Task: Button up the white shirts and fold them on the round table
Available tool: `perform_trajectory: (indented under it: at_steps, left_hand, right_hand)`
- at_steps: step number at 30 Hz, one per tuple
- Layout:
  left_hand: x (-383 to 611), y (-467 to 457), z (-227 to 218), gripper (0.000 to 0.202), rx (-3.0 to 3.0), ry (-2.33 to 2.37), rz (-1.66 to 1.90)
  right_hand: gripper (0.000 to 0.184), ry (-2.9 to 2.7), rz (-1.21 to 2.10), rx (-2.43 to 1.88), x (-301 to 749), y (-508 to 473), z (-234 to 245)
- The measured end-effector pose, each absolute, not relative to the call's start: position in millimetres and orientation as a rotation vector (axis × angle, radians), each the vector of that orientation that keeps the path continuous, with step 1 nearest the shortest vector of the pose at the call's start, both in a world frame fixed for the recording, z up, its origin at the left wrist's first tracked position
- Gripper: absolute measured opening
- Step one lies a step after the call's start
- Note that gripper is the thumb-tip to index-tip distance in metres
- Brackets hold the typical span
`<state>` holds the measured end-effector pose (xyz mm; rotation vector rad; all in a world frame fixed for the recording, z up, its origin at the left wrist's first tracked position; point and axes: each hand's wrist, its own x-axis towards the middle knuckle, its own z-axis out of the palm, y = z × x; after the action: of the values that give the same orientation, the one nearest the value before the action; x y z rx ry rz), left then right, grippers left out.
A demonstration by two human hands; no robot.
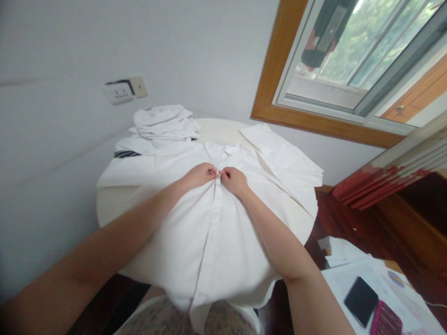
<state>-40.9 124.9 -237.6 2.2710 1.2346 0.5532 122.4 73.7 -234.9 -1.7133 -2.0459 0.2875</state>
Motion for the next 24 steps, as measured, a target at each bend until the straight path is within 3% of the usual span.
perform_trajectory:
  at_steps: [6,10,15,24]
  left_hand:
    - [-46.7,128.9,-240.1,0.028,2.407,1.353,0.581]
    - [-54.7,129.3,-240.8,0.032,2.555,1.572,0.642]
    - [-58.6,133.8,-250.4,0.045,2.613,1.578,0.465]
    - [-53.3,156.5,-252.9,0.056,2.571,1.588,0.291]
  right_hand:
    - [0.044,-1.918,0.264,-1.763,134.1,76.9,-233.4]
    - [0.032,-1.868,0.041,-1.925,152.9,65.1,-233.4]
    - [0.056,-1.952,-0.01,-2.188,156.4,44.4,-246.8]
    - [0.066,-2.066,0.071,-2.272,165.2,74.2,-244.0]
